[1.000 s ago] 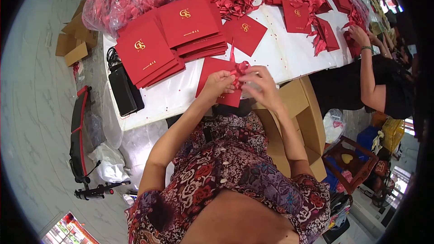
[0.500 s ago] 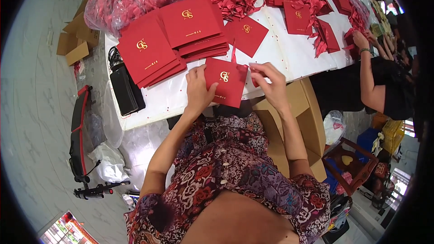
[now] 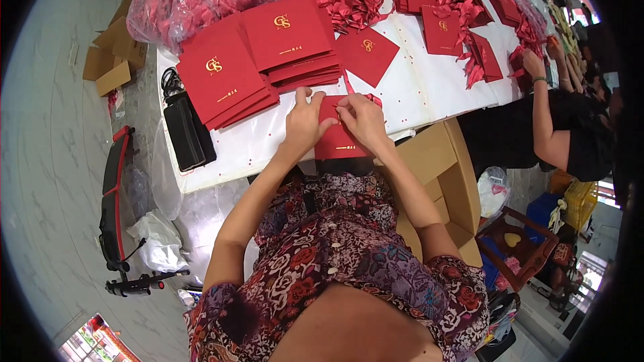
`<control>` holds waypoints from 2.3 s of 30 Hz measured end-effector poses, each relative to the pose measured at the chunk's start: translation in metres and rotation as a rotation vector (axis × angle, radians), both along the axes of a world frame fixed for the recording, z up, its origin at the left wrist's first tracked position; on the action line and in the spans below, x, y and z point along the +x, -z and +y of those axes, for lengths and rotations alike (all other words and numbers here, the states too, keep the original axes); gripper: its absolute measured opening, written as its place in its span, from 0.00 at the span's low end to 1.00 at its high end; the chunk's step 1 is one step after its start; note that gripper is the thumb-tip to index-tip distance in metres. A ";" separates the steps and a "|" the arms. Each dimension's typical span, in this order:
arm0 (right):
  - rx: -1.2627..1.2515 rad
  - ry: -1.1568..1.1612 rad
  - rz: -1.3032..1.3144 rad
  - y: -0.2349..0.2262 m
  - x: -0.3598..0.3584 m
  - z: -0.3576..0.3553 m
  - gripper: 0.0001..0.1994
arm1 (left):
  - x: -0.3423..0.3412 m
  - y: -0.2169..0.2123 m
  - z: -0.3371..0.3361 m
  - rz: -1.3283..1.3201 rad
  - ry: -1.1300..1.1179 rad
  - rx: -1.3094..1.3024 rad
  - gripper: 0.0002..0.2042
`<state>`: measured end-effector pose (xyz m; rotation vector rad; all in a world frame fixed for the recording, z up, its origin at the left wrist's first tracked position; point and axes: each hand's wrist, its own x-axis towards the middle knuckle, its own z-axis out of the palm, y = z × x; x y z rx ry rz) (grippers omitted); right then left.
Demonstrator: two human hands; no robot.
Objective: Package red envelopes into a cardboard box.
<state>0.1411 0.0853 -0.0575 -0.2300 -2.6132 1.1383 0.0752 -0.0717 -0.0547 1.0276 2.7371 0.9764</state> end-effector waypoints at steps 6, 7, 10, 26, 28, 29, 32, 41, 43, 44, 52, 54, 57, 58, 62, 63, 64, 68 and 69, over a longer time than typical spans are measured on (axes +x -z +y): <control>-0.011 0.017 -0.022 0.004 -0.007 -0.007 0.06 | 0.000 0.011 -0.005 0.057 0.060 0.118 0.26; 0.002 0.006 -0.035 0.005 -0.008 -0.007 0.06 | -0.001 0.012 -0.006 0.019 0.061 0.119 0.25; 0.009 -0.009 -0.061 0.006 -0.010 -0.007 0.06 | -0.003 0.011 -0.007 -0.066 0.059 0.099 0.23; -0.001 -0.115 0.022 0.002 -0.004 0.008 0.06 | -0.002 -0.001 0.000 -0.051 0.065 0.149 0.18; -0.012 -0.115 0.030 0.001 -0.004 0.006 0.06 | 0.000 -0.001 -0.001 -0.040 0.071 0.121 0.18; -0.026 -0.115 0.033 0.000 -0.004 0.005 0.05 | 0.000 -0.001 -0.002 -0.034 0.077 0.092 0.17; -0.222 -0.051 -0.079 0.001 0.002 0.001 0.05 | -0.002 0.003 -0.005 -0.079 0.021 0.082 0.16; 0.004 -0.113 0.069 -0.003 0.003 -0.012 0.06 | -0.014 0.011 -0.011 -0.489 -0.010 0.230 0.08; -0.061 -0.098 0.015 -0.006 0.002 -0.014 0.06 | -0.013 0.009 -0.011 -0.490 -0.030 0.236 0.08; -0.126 -0.086 -0.037 -0.009 0.002 -0.015 0.07 | -0.011 0.008 -0.011 -0.530 -0.050 0.249 0.08; -0.171 -0.035 -0.150 -0.026 -0.004 -0.014 0.09 | 0.020 -0.008 -0.002 0.025 -0.011 0.236 0.07; -0.153 -0.035 -0.160 -0.028 -0.003 -0.018 0.08 | 0.012 -0.007 -0.002 0.070 -0.034 0.296 0.06; -0.316 -0.142 -0.019 -0.022 -0.002 -0.020 0.06 | 0.000 -0.008 -0.010 -0.303 -0.124 0.313 0.07; -0.324 -0.143 -0.020 -0.027 -0.002 -0.017 0.06 | -0.002 -0.009 -0.011 -0.303 -0.125 0.305 0.07; -0.146 -0.124 0.092 -0.041 -0.010 0.012 0.06 | -0.005 -0.021 -0.010 -0.346 -0.128 0.147 0.10; -0.142 -0.141 0.080 -0.048 -0.013 0.017 0.06 | -0.004 -0.022 -0.007 -0.215 -0.096 0.144 0.10; -0.137 -0.158 0.068 -0.050 -0.016 0.021 0.06 | -0.003 -0.022 -0.004 -0.085 -0.063 0.142 0.10; 0.024 -0.367 -0.164 -0.026 -0.029 0.042 0.07 | 0.001 -0.031 0.006 -0.017 0.054 0.148 0.09; -0.177 -0.394 -0.289 -0.023 -0.033 0.045 0.08 | -0.001 -0.034 0.006 0.000 0.105 0.172 0.09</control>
